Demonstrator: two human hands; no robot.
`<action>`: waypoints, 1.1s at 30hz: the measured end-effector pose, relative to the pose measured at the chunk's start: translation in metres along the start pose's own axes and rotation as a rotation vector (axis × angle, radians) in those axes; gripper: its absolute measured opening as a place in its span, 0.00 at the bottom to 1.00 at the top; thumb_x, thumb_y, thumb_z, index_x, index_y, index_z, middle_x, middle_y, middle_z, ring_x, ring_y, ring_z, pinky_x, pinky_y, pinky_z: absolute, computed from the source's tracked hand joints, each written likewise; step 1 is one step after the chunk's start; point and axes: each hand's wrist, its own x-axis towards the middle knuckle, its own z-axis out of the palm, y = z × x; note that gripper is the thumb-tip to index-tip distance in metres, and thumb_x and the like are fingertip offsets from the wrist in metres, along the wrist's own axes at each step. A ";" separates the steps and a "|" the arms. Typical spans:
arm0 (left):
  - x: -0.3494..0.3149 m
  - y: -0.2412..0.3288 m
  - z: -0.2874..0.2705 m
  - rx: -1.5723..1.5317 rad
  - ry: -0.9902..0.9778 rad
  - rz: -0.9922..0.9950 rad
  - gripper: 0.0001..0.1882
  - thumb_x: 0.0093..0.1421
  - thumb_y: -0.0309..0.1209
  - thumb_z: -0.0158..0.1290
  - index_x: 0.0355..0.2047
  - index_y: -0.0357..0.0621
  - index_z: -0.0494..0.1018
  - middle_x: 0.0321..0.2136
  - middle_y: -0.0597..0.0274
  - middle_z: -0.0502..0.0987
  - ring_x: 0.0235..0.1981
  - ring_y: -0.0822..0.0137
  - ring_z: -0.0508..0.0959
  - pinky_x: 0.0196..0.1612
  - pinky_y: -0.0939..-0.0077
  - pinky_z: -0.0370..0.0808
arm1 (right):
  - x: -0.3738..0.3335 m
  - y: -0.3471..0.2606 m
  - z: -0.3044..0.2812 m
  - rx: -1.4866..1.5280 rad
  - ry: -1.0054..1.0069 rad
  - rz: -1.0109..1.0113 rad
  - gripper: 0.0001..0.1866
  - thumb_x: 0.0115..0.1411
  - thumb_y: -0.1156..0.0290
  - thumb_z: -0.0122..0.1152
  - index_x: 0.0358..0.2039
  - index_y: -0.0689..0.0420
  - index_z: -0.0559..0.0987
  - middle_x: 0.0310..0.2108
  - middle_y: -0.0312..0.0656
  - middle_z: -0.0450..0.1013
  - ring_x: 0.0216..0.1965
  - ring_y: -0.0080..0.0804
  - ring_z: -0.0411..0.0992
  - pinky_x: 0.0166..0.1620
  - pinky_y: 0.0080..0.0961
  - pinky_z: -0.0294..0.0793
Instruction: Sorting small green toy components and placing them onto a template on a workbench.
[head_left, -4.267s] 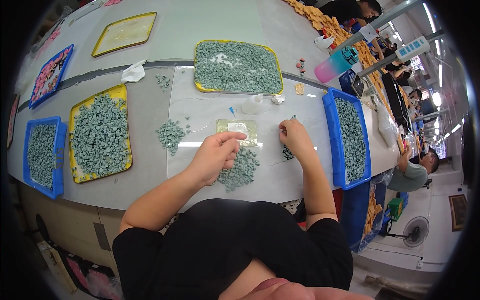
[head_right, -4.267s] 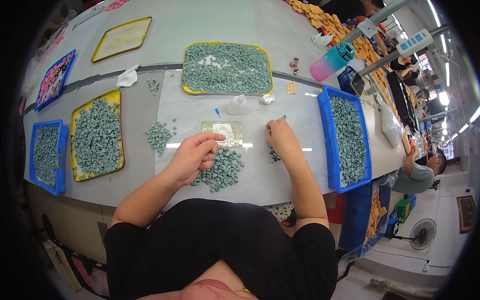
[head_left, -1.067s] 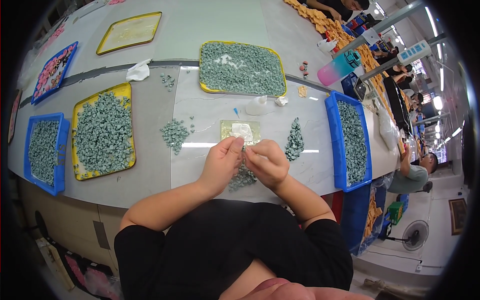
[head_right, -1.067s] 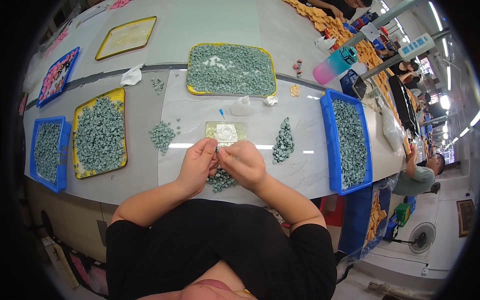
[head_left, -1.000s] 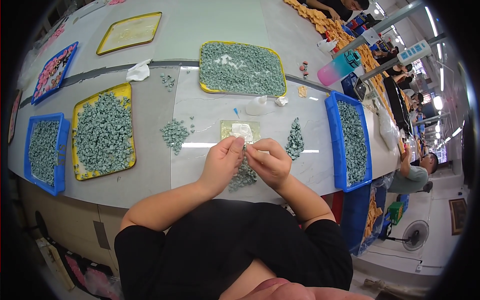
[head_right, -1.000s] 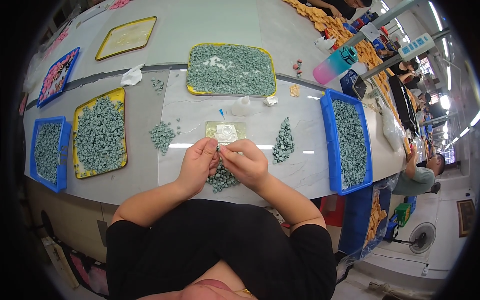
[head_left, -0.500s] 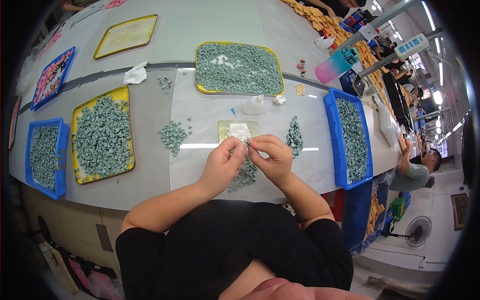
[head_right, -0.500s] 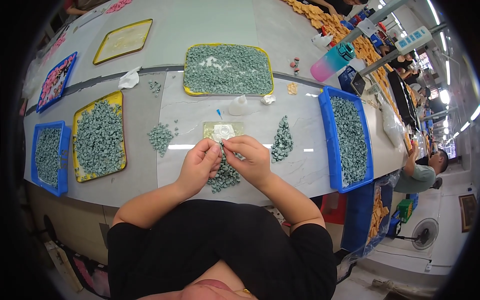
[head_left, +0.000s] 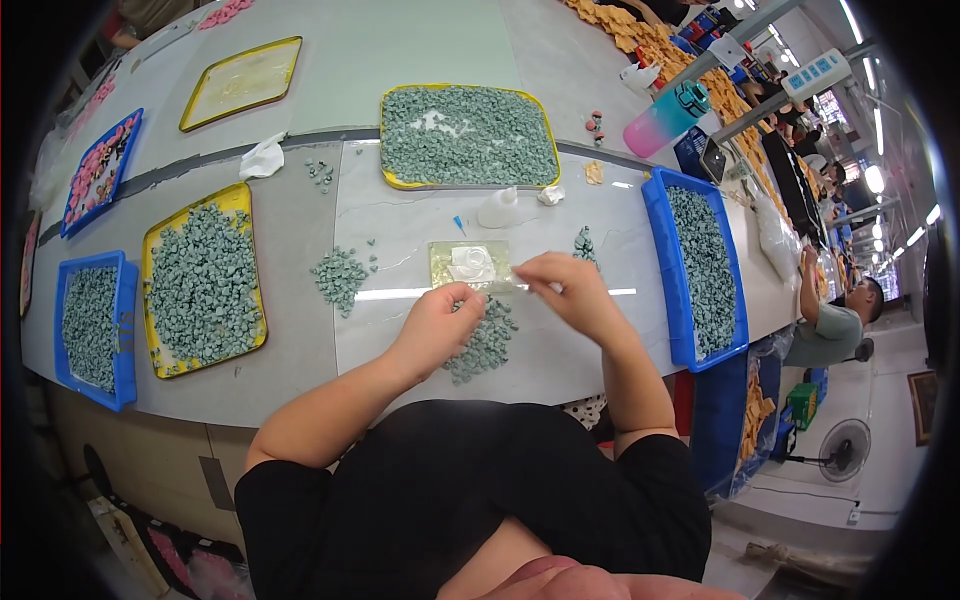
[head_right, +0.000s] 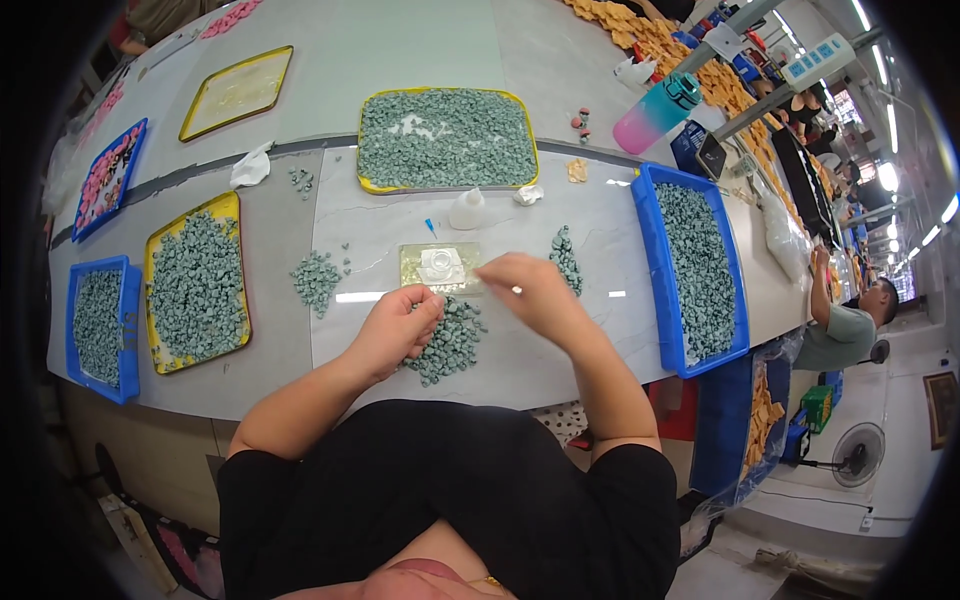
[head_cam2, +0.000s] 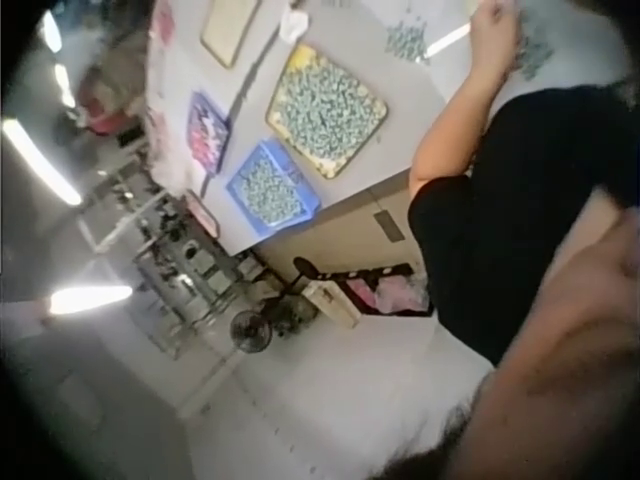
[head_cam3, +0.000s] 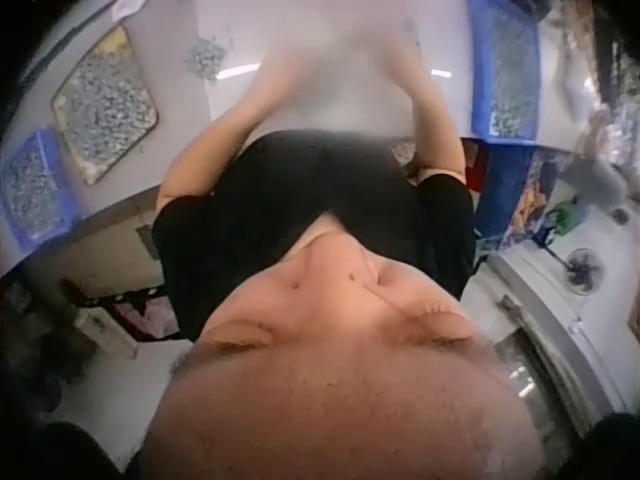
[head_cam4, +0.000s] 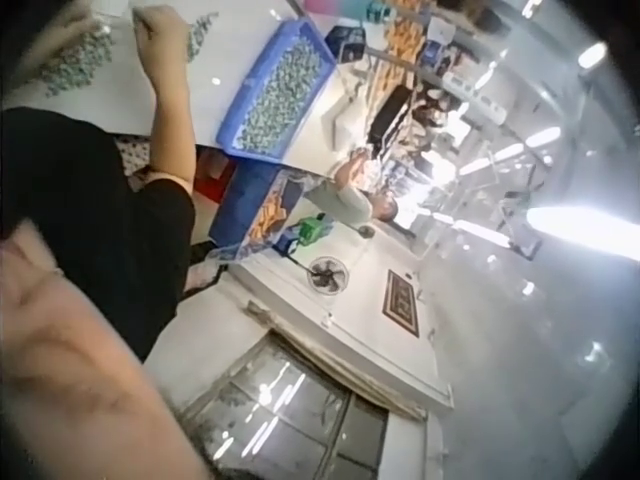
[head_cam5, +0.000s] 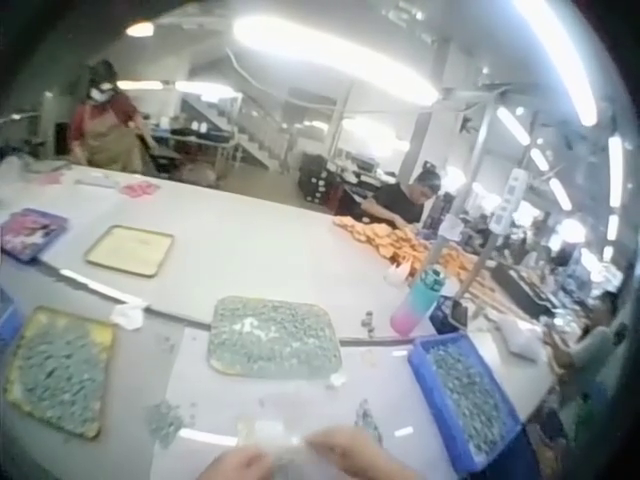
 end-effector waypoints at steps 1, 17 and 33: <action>0.001 -0.001 -0.001 0.000 -0.001 0.000 0.10 0.62 0.35 0.45 0.27 0.44 0.64 0.16 0.75 0.59 0.15 0.83 0.54 0.15 0.88 0.52 | -0.001 0.009 -0.008 0.000 0.000 0.000 0.09 0.48 0.82 0.58 0.32 0.62 0.78 0.29 0.43 0.74 0.30 0.35 0.73 0.33 0.23 0.71; 0.015 0.003 -0.004 -0.294 0.036 0.037 0.07 0.62 0.28 0.40 0.37 0.39 0.66 0.22 0.68 0.65 0.17 0.80 0.58 0.17 0.88 0.55 | -0.003 0.030 -0.010 -0.227 -0.069 0.301 0.08 0.48 0.78 0.58 0.31 0.61 0.75 0.29 0.42 0.72 0.30 0.33 0.72 0.35 0.26 0.70; -0.016 -0.002 -0.031 -0.358 -0.177 -0.011 0.09 0.64 0.33 0.42 0.30 0.42 0.65 0.21 0.71 0.63 0.16 0.82 0.54 0.16 0.88 0.51 | 0.005 -0.059 0.052 0.043 0.161 -0.090 0.12 0.47 0.81 0.60 0.35 0.59 0.76 0.30 0.42 0.74 0.32 0.36 0.73 0.34 0.25 0.72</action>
